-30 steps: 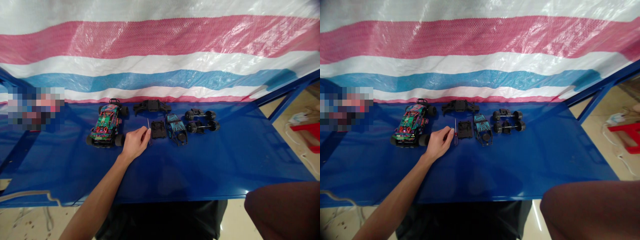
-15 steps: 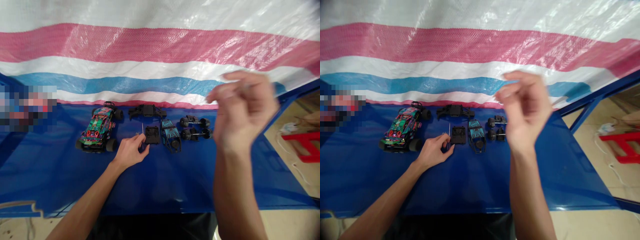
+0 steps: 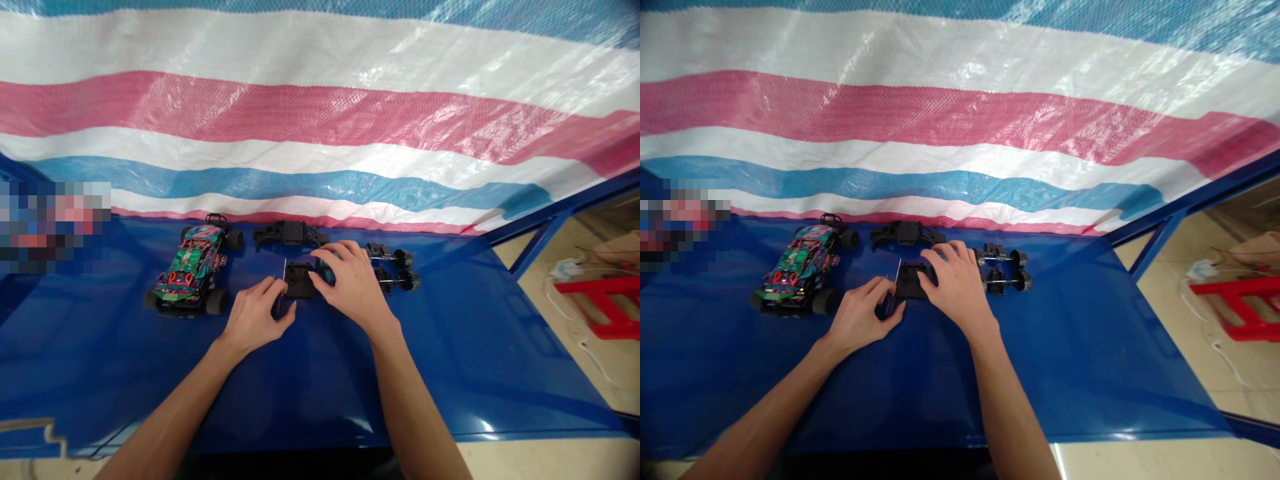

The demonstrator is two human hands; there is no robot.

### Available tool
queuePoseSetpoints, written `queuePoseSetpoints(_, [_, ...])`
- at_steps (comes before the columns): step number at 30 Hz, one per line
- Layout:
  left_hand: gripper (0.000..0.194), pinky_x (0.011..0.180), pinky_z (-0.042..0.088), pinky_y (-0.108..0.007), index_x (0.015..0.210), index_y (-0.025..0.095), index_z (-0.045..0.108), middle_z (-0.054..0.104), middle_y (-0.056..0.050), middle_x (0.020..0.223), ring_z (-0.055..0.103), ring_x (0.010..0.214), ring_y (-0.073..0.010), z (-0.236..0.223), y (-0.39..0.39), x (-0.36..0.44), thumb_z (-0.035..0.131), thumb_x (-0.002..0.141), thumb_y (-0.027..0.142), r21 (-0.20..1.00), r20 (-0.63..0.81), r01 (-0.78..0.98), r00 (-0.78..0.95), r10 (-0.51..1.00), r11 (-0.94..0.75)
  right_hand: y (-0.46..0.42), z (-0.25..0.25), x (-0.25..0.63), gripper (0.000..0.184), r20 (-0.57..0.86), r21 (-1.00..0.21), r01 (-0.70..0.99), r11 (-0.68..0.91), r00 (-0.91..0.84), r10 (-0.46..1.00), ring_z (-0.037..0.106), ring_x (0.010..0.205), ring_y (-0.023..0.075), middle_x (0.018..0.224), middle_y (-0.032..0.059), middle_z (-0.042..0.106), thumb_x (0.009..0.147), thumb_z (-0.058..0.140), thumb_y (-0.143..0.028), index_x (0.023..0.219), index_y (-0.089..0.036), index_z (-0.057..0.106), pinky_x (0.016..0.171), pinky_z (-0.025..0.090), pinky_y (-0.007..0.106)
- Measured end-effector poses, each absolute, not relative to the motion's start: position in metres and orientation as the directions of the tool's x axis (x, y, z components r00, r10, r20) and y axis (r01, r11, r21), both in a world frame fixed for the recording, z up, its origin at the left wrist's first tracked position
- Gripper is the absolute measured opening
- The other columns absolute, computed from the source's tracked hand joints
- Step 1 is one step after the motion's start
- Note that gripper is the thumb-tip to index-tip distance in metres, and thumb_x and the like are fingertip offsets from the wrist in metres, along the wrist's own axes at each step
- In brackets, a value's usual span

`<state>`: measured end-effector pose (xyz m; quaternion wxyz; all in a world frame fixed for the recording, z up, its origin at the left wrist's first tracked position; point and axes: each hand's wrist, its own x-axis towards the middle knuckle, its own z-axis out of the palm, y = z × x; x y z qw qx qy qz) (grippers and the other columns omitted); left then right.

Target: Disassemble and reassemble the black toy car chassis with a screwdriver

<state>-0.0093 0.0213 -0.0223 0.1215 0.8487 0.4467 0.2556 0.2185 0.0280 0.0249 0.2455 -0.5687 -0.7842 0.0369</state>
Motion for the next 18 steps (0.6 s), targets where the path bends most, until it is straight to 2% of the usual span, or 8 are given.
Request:
queuePoseSetpoints(2, [0.025, 0.084, 0.057, -0.04, 0.115, 0.021, 0.066, 0.071, -0.01, 0.103, 0.067, 0.096, -0.0278, -0.018, 0.024, -0.008, 0.07, 0.094, 0.036, 0.396, 0.402, 0.683, 0.472, 0.785, -0.614, 0.022, 0.025, 0.223, 0.04, 0.343, -0.315, 0.903, 0.293, -0.18, 0.922, 0.058, 0.125, 0.0418, 0.132, 0.0175, 0.071, 0.09, 0.079, -0.03, 0.129, -0.024, 0.072, 0.104, 0.052, 0.062])
queuePoseSetpoints(4, [0.046, 0.102, 0.054, -0.05, 0.135, 0.021, 0.063, 0.07, -0.015, 0.127, 0.06, 0.121, -0.0355, -0.013, 0.031, -0.007, 0.073, 0.093, 0.038, 0.368, 0.411, 0.66, 0.516, 0.752, -0.655, 0.016, 0.023, 0.225, 0.052, 0.312, -0.31, 0.922, 0.232, -0.131, 0.941, 0.058, 0.128, 0.0431, 0.138, 0.0189, 0.067, 0.089, 0.078, -0.03, 0.14, -0.024, 0.066, 0.105, 0.054, 0.062])
queuePoseSetpoints(7, [0.063, 0.111, 0.047, -0.057, 0.145, 0.02, 0.057, 0.064, -0.016, 0.148, 0.05, 0.132, -0.0404, -0.001, 0.044, -0.003, 0.077, 0.089, 0.038, 0.348, 0.3, 0.65, 0.606, 0.737, -0.676, 0.011, 0.022, 0.224, 0.063, 0.19, -0.313, 0.94, 0.14, -0.082, 0.978, 0.058, 0.134, 0.0434, 0.146, 0.0186, 0.062, 0.092, 0.072, -0.031, 0.153, -0.024, 0.056, 0.107, 0.055, 0.061])
queuePoseSetpoints(10, [0.064, 0.107, 0.047, -0.058, 0.14, 0.016, 0.06, 0.065, -0.017, 0.149, 0.052, 0.124, -0.0402, 0.011, 0.057, 0.005, 0.082, 0.084, 0.037, 0.334, 0.169, 0.652, 0.669, 0.724, -0.681, 0.01, 0.023, 0.222, 0.063, 0.075, -0.315, 0.947, 0.058, -0.036, 0.997, 0.062, 0.132, 0.042, 0.15, 0.0188, 0.06, 0.091, 0.072, -0.029, 0.153, -0.024, 0.056, 0.104, 0.057, 0.057])
queuePoseSetpoints(13, [0.06, 0.102, 0.048, -0.057, 0.135, 0.016, 0.063, 0.074, -0.018, 0.131, 0.053, 0.118, -0.04, 0.02, 0.067, 0.012, 0.084, 0.081, 0.033, 0.332, 0.08, 0.641, 0.711, 0.698, -0.692, 0.011, 0.027, 0.22, 0.061, 0.026, -0.343, 0.939, 0.01, -0.001, 1.0, 0.07, 0.121, 0.0374, 0.146, 0.0182, 0.063, 0.09, 0.073, -0.026, 0.149, -0.025, 0.059, 0.1, 0.059, 0.051])
queuePoseSetpoints(15, [0.061, 0.101, 0.049, -0.058, 0.135, 0.017, 0.063, 0.077, -0.017, 0.121, 0.053, 0.117, -0.0407, 0.023, 0.071, 0.016, 0.085, 0.08, 0.033, 0.337, 0.069, 0.633, 0.722, 0.688, -0.697, 0.012, 0.03, 0.22, 0.057, 0.032, -0.375, 0.927, -0.018, 0.033, 0.999, 0.073, 0.115, 0.0349, 0.14, 0.016, 0.068, 0.089, 0.073, -0.025, 0.145, -0.025, 0.062, 0.097, 0.06, 0.047])
queuePoseSetpoints(18, [0.066, 0.106, 0.048, -0.062, 0.137, 0.019, 0.062, 0.075, -0.016, 0.122, 0.053, 0.124, -0.0428, 0.022, 0.071, 0.02, 0.088, 0.078, 0.034, 0.364, 0.122, 0.608, 0.72, 0.683, -0.706, 0.012, 0.034, 0.221, 0.05, 0.07, -0.412, 0.91, -0.051, 0.087, 0.994, 0.076, 0.109, 0.0334, 0.13, 0.0133, 0.074, 0.09, 0.073, -0.026, 0.139, -0.025, 0.066, 0.093, 0.06, 0.044])
